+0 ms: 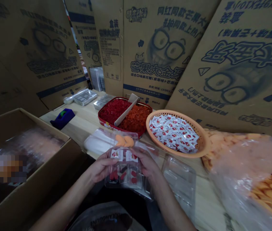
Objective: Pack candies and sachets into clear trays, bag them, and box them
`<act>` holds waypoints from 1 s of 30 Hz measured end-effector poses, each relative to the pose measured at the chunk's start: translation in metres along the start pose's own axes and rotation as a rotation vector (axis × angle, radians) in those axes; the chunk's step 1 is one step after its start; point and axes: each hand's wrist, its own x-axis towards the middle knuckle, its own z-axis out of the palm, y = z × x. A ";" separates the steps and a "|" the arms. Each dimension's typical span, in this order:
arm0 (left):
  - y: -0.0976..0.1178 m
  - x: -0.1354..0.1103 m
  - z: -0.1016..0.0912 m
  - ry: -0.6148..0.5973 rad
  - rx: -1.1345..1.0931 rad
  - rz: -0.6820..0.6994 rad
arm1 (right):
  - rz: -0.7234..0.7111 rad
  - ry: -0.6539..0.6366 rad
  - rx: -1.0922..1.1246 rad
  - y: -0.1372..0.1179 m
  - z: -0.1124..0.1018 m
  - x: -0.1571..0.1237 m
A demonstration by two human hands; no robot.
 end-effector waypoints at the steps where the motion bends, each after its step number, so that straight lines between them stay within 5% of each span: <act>1: 0.002 0.007 0.000 0.011 0.091 0.007 | 0.022 0.033 0.060 0.001 -0.005 -0.004; 5: 0.015 0.047 -0.018 0.158 0.817 0.335 | -0.029 0.208 0.154 -0.007 -0.026 -0.012; 7: 0.021 0.069 -0.035 0.175 0.968 0.434 | -0.036 0.265 0.188 -0.016 -0.035 -0.015; 15: 0.012 0.102 -0.080 0.142 1.165 0.457 | -0.101 0.281 0.236 -0.025 -0.051 -0.027; 30: 0.010 0.074 -0.069 0.231 1.323 0.663 | -0.143 0.310 0.320 -0.022 -0.059 -0.033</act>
